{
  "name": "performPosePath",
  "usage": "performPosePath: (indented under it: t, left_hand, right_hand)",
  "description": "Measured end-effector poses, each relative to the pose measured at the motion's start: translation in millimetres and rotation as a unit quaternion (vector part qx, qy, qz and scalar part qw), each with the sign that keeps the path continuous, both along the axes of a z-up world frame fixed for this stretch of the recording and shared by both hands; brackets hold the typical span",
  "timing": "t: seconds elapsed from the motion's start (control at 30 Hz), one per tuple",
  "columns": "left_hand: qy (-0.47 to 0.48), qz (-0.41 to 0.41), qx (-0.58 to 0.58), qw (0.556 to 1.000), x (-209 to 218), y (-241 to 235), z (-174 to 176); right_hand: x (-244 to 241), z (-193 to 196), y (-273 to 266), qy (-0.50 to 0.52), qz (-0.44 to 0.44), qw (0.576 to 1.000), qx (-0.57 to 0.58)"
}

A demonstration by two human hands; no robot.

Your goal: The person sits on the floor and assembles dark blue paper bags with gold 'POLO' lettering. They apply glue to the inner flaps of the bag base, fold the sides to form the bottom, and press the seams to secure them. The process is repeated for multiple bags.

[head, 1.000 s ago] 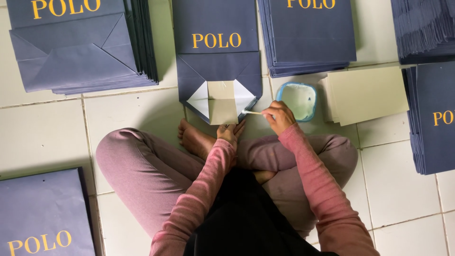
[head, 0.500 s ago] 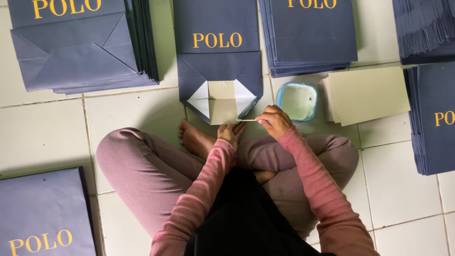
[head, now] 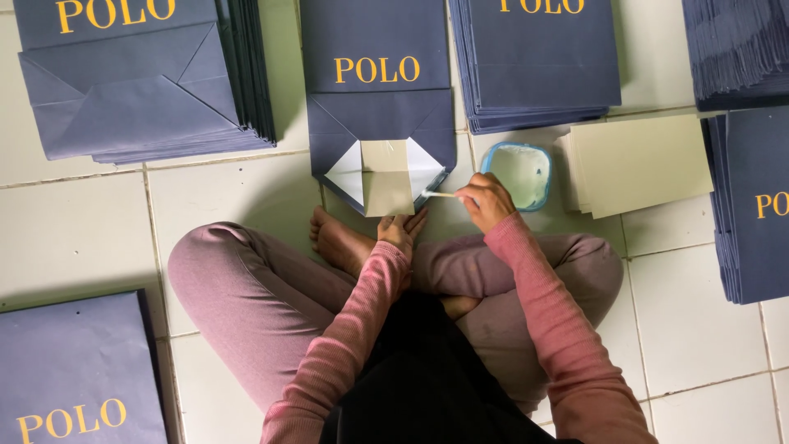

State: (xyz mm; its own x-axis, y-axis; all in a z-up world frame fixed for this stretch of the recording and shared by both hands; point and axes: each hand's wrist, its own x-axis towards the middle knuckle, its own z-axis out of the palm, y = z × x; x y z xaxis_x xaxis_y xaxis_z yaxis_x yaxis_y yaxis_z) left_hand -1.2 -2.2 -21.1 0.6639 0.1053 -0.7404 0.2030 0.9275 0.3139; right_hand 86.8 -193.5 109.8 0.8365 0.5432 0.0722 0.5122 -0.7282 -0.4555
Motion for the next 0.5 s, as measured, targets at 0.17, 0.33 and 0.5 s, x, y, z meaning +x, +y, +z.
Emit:
performPosePath:
  t: [0.17,0.33,0.5]
  left_hand:
    - [0.004,0.000,0.003,1.000,1,1,17]
    - [0.005,0.012,0.000,1.000,1,0,8]
    - [0.000,0.006,-0.002,1.000,1,-1,8]
  right_hand:
    - [18,-20,-17,-0.079,-0.030,0.995,-0.052]
    - [13,-33,-16,-0.053,-0.024,0.998,-0.036]
    - [19,-34,-21,-0.055,-0.053,0.997,-0.032]
